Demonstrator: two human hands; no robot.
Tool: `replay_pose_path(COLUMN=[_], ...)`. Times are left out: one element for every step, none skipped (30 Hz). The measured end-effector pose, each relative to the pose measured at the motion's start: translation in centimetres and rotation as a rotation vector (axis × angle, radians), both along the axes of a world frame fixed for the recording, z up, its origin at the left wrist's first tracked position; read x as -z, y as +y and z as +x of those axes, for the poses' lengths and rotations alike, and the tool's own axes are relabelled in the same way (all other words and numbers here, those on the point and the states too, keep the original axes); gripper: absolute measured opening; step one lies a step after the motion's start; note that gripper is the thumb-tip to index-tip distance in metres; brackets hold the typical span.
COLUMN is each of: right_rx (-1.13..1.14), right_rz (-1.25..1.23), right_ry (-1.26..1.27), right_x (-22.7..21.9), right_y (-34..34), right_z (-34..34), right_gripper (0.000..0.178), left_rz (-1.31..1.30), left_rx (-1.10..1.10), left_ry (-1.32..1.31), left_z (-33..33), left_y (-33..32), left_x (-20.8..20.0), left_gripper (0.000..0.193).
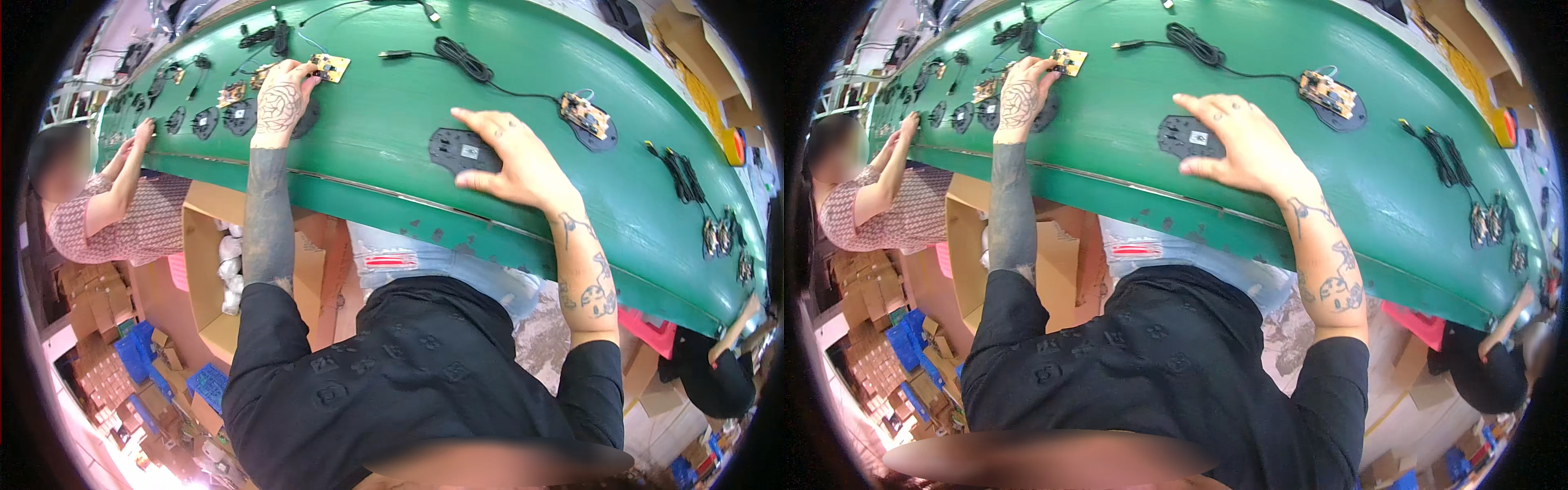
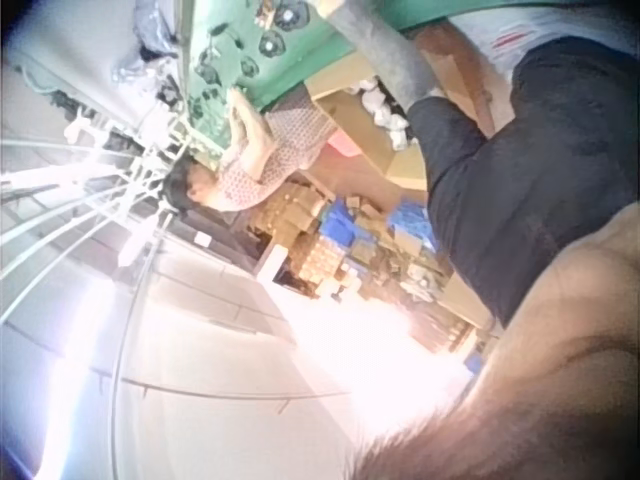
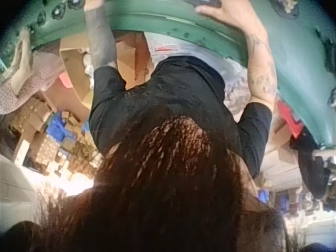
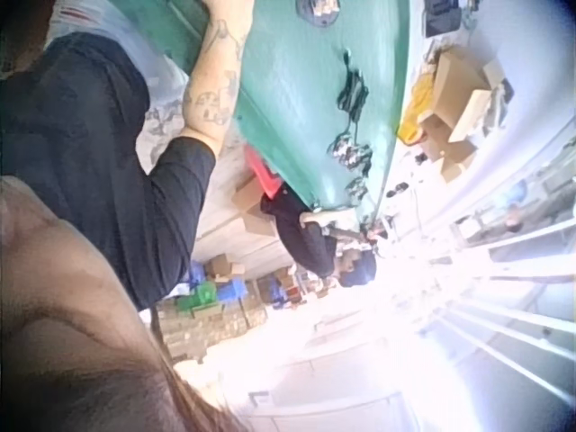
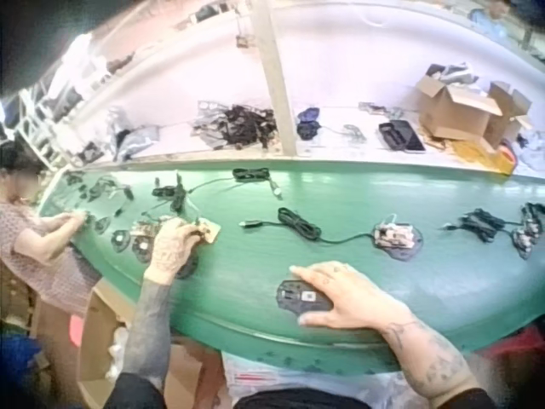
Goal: The person assembles computer mice on a conveyor belt by fitting circuit boards with attached cables onto mouse bases by hand.
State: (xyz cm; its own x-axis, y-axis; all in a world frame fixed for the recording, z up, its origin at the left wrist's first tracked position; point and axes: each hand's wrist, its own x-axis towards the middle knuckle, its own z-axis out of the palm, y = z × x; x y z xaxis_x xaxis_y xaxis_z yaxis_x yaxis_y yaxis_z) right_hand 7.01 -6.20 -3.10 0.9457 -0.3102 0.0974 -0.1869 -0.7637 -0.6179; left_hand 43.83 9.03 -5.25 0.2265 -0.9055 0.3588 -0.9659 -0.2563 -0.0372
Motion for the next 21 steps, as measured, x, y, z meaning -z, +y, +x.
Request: replay_pose_path(right_rx=[0.03, 0.102, 0.155, 0.174, 0.194, 0.197, 0.202, 0.247, 0.291, 0.325, 0.332, 0.342, 0.352, 0.325, 0.323, 0.303, 0.279, 0.301, 0.296, 0.289, 0.287], right_rz=[0.02, -0.005, 0.024, 0.102, 0.18, 0.222, 0.22, 0.055, -0.111, -0.086, -0.087, -0.053, -0.02, -0.039, -0.043, 0.015, 0.072, 0.068, 0.066, -0.005, -0.077], right_ry=[-0.014, -0.028, -0.033, -0.039, -0.049, -0.005, -0.001, -0.015, -0.027, -0.04, -0.035, -0.053, -0.071, -0.069, -0.067, -0.072, -0.079, -0.161, -0.16, -0.228, -0.294], right_x=[0.1, 0.5, 0.9, 1.3, 1.5, 1.6, 1.9, 2.4, 2.9, 3.4, 3.4, 3.4, 3.4, 3.3, 3.1, 2.8, 2.4, 2.4, 2.2, 1.5, 1.1], right_y=[-0.5, -1.1, -1.9, -2.9, -3.6, -4.2, -4.5, -4.3, -4.2, -4.1, -3.8, -3.5, -3.4, -3.2, -3.1, -2.9, -2.7, -2.5, -2.3, -1.8, -1.4], right_z=[0.1, 0.3, 0.3, 0.3, 0.7, 0.9, 1.1, 1.4, 1.6, 1.6, 1.8, 1.9, 1.8, 1.6, 1.2, 0.6, 0.2, 0.0, -0.1, 0.1, 0.3], right_gripper=[0.071, 0.065, 0.062, 0.061, 0.06, 0.06, 0.06, 0.061, 0.061, 0.06, 0.06, 0.058, 0.056, 0.05, 0.05, 0.047, 0.044, 0.041, 0.041, 0.042, 0.044], left_rz=[-0.002, -0.002, -0.002, -0.084, -0.119, -0.133, -0.147, -0.143, -0.136, -0.13, -0.129, -0.101, -0.073, -0.09, -0.094, -0.114, -0.136, -0.138, -0.131, -0.141, -0.15], left_rx=[0.004, 0.016, 0.033, 0.11, 0.15, 0.164, 0.18, 0.186, 0.24, 0.295, 0.302, 0.308, 0.314, 0.311, 0.31, 0.327, 0.343, 0.355, 0.402, 0.451, 0.506], left_ry=[0.014, 0.052, 0.092, 0.087, 0.104, 0.106, 0.107, 0.113, 0.159, 0.206, 0.211, 0.266, 0.321, 0.323, 0.325, 0.404, 0.48, 0.541, 0.589, 0.586, 0.585], left_z=[-0.6, -1.5, -2.3, -3.3, -4.0, -4.7, -5.5, -6.1, -6.6, -7.3, -8.0, -8.8, -9.6, -10.3, -10.9, -11.6, -12.4, -13.4, -14.3, -15.1, -15.9], left_y=[-0.1, -0.2, -0.6, -1.2, -1.7, -2.2, -2.5, -2.7, -3.0, -3.2, -3.3, -3.3, -3.3, -3.3, -3.6, -3.9, -4.1, -4.5, -4.9, -5.1, -5.3], left_x=[0.1, -0.2, -0.3, -0.1, 0.3, 0.5, 0.6, 0.7, 0.7, 0.8, 0.8, 0.8, 0.8, 0.9, 0.9, 1.0, 0.8, 0.4, -0.1, -0.6, -1.0], left_gripper=[0.022, 0.022, 0.022, 0.021, 0.02, 0.019, 0.019, 0.019, 0.02, 0.021, 0.021, 0.02, 0.019, 0.019, 0.019, 0.019, 0.019, 0.019, 0.021, 0.021, 0.021])
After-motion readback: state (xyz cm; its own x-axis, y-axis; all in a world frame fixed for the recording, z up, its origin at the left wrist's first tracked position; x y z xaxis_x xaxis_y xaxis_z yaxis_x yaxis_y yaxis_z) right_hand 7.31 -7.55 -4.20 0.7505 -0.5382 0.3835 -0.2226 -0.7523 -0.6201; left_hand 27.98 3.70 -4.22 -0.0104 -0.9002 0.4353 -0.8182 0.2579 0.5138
